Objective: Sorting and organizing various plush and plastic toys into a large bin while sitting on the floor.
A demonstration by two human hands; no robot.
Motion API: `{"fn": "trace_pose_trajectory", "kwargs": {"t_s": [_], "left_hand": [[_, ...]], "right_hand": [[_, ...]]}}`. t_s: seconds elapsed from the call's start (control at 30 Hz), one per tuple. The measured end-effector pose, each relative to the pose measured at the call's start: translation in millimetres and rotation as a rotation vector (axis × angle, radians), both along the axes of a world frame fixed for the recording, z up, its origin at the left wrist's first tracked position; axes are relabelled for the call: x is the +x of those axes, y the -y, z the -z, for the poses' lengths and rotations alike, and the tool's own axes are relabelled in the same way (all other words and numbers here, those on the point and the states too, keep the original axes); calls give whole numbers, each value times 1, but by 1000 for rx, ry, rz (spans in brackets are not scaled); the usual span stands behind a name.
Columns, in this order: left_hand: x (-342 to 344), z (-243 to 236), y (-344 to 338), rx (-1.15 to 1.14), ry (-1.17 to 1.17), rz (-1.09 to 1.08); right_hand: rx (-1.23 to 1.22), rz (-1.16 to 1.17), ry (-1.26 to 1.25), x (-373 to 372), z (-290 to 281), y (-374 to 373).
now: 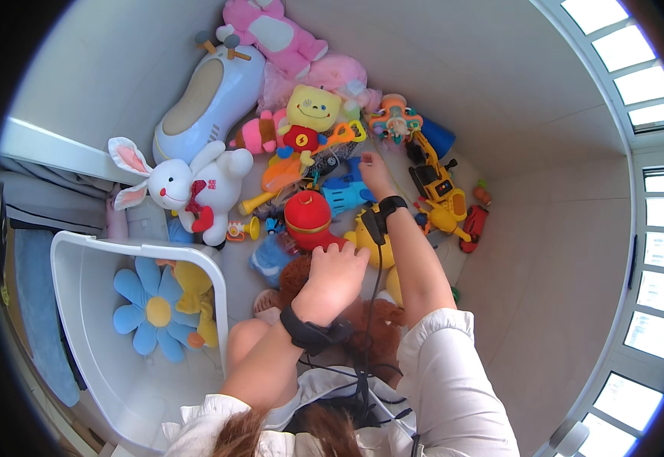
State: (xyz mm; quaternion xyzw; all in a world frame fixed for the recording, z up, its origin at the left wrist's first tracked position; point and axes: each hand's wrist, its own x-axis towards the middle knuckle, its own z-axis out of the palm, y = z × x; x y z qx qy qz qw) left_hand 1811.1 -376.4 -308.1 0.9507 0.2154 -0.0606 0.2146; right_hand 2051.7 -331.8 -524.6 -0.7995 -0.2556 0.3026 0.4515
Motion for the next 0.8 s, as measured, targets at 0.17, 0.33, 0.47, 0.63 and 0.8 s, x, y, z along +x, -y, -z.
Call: {"fn": "trace_pose_trajectory", "kwargs": {"t_s": [0.17,0.33,0.47,0.63,0.8], "left_hand": [[-2,8,4,-3,-45,30],[3,10,4,-4,-67,50],[16,8,9,25,-31,45],[10,8,26,-23,-13,66],[3,13,13,4,-109,65]], "right_hand": [[-14,-120,82,-23,23,5],[-227,-202,68,-47,37,23],[-232,-318,117,-44,32,27],[-60,-158,152,-11,29,13],[-84,-165,275,33,26,-8]]}}
